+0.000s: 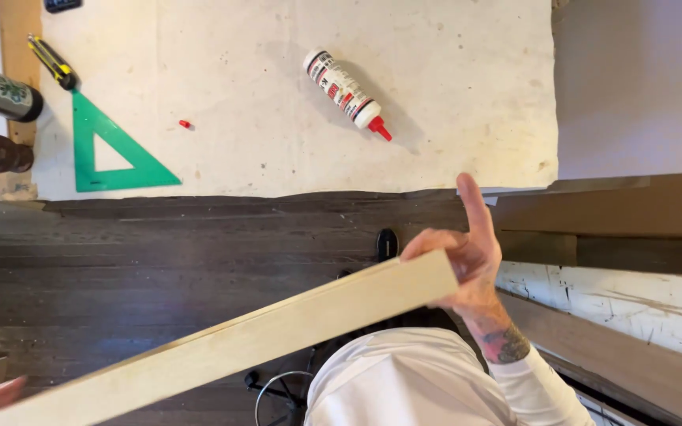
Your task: The person applies wood glue to the mitered ends of wooden frame pieces and presses them together to form corners. They repeat this process for multiple joints, holding each connection while the glue sets, and then place the assembled frame onto a canvas-covered surface.
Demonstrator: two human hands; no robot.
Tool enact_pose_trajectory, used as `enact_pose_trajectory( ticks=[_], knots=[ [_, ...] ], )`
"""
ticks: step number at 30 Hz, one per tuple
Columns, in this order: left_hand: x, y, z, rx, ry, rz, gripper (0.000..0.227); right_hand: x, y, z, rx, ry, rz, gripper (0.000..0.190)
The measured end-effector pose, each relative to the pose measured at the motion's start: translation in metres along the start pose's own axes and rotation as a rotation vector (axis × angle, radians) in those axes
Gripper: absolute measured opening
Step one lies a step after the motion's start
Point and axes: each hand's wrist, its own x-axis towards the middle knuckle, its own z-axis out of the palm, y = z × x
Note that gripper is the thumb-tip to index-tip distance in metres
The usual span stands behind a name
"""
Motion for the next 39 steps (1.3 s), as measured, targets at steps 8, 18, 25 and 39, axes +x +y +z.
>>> enact_pose_trajectory(
  ticks=[8, 18, 25, 39],
  knots=[
    [-0.041, -0.054, 0.082, -0.460, 0.209, -0.552, 0.064, -0.002, -0.048, 0.054, -0.146, 0.021, 0.189, 0.111],
    [-0.058, 0.006, 0.123, -0.048, -0.193, -0.382, 0.082, 0.008, -0.061, 0.080, -0.651, -0.145, 0.216, 0.102],
    [-0.065, 0.202, 0.168, 0.054, -1.096, 0.479, 0.075, 0.019, -0.053, 0.085, -0.767, -0.260, 0.289, 0.102],
    [-0.095, 0.142, 0.203, 0.096, -0.940, 0.451, 0.045, 0.198, 0.221, -0.115, -1.547, -0.293, 0.599, 0.116]
  ],
)
